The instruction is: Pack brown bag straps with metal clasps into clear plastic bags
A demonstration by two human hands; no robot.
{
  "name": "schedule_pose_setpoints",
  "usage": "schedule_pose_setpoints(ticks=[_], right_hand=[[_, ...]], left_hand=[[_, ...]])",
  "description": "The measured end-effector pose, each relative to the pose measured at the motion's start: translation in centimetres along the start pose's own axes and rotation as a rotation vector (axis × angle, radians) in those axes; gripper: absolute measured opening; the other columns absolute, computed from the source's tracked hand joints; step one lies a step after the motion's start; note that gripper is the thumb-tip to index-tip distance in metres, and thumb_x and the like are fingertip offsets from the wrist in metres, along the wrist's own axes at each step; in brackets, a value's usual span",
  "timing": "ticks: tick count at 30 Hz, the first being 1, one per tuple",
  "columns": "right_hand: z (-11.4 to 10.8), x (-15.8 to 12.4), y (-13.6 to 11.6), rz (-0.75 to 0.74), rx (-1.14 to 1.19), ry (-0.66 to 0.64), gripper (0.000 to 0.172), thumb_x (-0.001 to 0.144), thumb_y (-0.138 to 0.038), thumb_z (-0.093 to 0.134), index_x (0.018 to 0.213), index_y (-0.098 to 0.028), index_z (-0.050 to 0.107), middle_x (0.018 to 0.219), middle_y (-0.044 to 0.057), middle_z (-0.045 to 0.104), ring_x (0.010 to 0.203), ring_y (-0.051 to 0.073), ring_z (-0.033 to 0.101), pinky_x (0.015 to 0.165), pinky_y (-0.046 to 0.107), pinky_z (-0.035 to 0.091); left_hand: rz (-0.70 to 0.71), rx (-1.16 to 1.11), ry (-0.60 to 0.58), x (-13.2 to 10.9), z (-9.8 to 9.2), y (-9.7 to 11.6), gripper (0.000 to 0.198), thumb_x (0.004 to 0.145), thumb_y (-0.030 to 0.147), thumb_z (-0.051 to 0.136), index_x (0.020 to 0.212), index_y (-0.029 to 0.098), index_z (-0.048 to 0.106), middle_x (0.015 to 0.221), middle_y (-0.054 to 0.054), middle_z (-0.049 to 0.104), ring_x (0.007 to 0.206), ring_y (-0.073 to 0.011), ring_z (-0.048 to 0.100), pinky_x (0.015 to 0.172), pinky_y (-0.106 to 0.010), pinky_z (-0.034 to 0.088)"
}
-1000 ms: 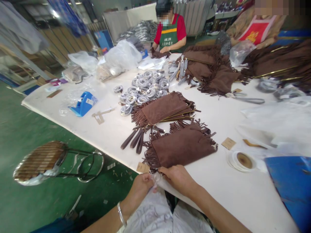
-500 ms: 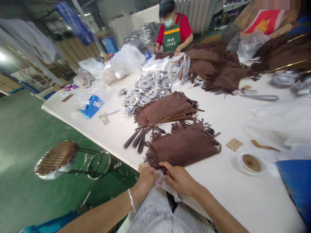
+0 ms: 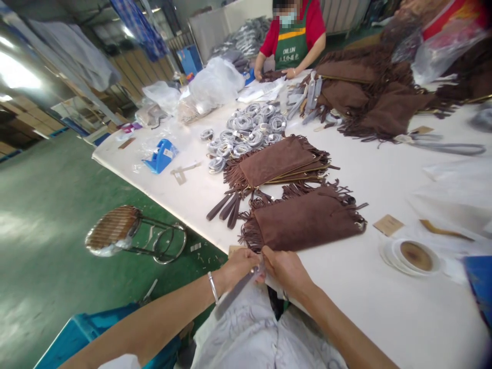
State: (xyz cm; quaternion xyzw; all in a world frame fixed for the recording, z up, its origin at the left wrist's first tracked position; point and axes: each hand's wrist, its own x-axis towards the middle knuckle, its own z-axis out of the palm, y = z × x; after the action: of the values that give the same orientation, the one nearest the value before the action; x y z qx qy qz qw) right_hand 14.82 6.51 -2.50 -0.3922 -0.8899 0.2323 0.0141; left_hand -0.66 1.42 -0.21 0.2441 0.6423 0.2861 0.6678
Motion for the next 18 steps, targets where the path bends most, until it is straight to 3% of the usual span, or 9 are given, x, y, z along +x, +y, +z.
schedule_pose_setpoints(ticks=[3,7,15,18], right_hand=[[0.2,-0.1,0.3,-0.003,0.06,0.03,0.019,0.095,-0.028,0.038,0.098,-0.023,0.056,0.074,0.002,0.072,0.067,0.017,0.068,0.053,0.026,0.025],[0.5,-0.3,0.2,0.005,0.088,0.069,0.018,0.093,-0.026,0.038,0.097,-0.023,0.056,0.071,0.002,0.07,0.066,0.017,0.066,0.054,0.025,0.024],[0.8,-0.4,0.0,-0.008,0.152,0.074,0.016,0.091,-0.026,0.042,0.09,-0.021,0.056,0.071,0.001,0.069,0.061,0.014,0.062,0.053,0.024,0.024],[0.7,-1.2,0.0,-0.02,0.29,0.115,0.02,0.093,-0.027,0.038,0.104,-0.022,0.055,0.077,0.001,0.07,0.067,0.016,0.065,0.055,0.023,0.03]], left_hand=[[-0.062,-0.095,-0.065,-1.0,-0.9,0.1,0.035,0.078,0.044,0.06,0.082,0.01,0.063,0.078,-0.013,0.069,0.067,-0.0218,0.066,0.063,-0.031,0.05],[-0.096,-0.215,-0.137,-1.7,-1.7,-0.2,0.024,0.076,0.031,0.065,0.084,0.008,0.062,0.091,-0.019,0.069,0.077,-0.0237,0.067,0.069,-0.032,0.052],[-0.086,-0.247,-0.073,0.4,-0.4,-1.0,0.011,0.071,0.017,0.066,0.076,0.008,0.062,0.069,-0.014,0.067,0.063,-0.0217,0.066,0.057,-0.028,0.052],[-0.047,-0.213,0.012,0.9,0.3,-1.2,0.007,0.071,0.014,0.062,0.074,0.008,0.062,0.064,-0.012,0.066,0.056,-0.0196,0.064,0.05,-0.025,0.049]])
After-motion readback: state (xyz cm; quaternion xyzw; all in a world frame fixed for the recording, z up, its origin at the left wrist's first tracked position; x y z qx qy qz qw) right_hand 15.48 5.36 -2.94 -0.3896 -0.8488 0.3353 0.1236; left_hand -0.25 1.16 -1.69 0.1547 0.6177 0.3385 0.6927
